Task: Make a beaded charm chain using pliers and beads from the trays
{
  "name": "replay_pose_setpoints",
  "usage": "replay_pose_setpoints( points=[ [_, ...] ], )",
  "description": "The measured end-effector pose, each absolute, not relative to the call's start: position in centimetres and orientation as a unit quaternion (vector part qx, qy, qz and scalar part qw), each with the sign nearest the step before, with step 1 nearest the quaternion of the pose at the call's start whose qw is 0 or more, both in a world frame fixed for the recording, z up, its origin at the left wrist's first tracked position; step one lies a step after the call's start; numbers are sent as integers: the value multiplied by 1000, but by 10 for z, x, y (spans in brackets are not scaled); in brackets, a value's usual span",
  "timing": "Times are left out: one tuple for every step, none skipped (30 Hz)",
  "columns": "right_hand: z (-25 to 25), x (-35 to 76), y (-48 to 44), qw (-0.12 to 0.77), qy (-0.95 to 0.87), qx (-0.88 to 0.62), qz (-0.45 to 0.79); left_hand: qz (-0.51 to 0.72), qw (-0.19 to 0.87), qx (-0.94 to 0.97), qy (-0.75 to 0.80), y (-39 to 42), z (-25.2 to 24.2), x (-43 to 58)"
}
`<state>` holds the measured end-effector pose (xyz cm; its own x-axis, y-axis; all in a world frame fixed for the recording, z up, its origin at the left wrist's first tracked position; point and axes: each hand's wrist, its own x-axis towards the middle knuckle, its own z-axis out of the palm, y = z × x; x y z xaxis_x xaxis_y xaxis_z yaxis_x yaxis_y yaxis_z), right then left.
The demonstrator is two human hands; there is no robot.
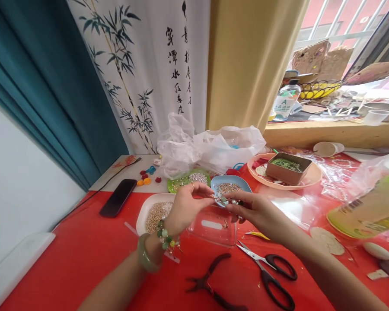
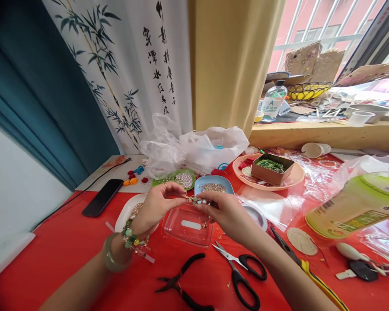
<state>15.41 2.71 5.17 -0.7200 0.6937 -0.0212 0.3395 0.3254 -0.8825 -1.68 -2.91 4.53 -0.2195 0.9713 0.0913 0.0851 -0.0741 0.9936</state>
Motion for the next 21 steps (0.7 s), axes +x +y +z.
replay_pose_setpoints(
  points=[
    [54, 156, 28, 173, -799, -334, 469, 530, 399, 499, 557, -29, 45, -18],
    [55, 157, 29, 163, -808, -342, 452, 503, 397, 519, 566, -28, 44, -19],
    [56, 159, 30, 155, -817, -350, 431, 475, 391, 537, 578, -28, 44, -19],
    [56, 160, 31, 150, -825, -356, 414, 452, 377, 552, 591, -28, 43, -19],
    [56, 160, 31, 145, -830, -360, 400, 438, 357, 562, 604, -28, 43, -19],
    [57, 161, 31, 141, -835, -359, 393, 434, 342, 567, 611, -28, 42, -19],
    [57, 162, 31, 136, -837, -353, 395, 437, 343, 568, 607, -27, 42, -19],
    [58, 162, 31, 131, -837, -344, 405, 443, 366, 565, 592, -27, 41, -18],
    [59, 163, 31, 125, -836, -335, 417, 448, 409, 557, 568, -27, 41, -18],
    [59, 163, 30, 121, -835, -327, 427, 446, 461, 543, 542, -27, 42, -17],
    [60, 164, 30, 119, -834, -323, 432, 438, 509, 530, 518, -27, 42, -16],
    [61, 164, 29, 120, -833, -321, 434, 429, 545, 519, 500, -28, 42, -16],
    [61, 165, 29, 122, -833, -320, 435, 422, 564, 515, 488, -28, 42, -16],
    [60, 166, 29, 123, -832, -318, 437, 418, 573, 516, 481, -29, 43, -16],
    [60, 166, 29, 123, -831, -316, 441, 418, 577, 518, 473, -30, 43, -16],
    [59, 167, 30, 125, -829, -316, 444, 421, 583, 517, 464, -30, 42, -16],
    [59, 168, 30, 126, -827, -318, 445, 426, 589, 513, 457, -31, 42, -16],
    [58, 168, 31, 129, -825, -323, 445, 431, 595, 506, 452, -31, 41, -16],
    [58, 169, 31, 131, -824, -329, 443, 435, 601, 496, 451, -32, 41, -16],
    [58, 169, 31, 133, -822, -334, 442, 437, 603, 488, 454, -31, 40, -16],
    [58, 169, 31, 132, -821, -336, 441, 438, 602, 483, 462, -31, 39, -15]
  ],
)
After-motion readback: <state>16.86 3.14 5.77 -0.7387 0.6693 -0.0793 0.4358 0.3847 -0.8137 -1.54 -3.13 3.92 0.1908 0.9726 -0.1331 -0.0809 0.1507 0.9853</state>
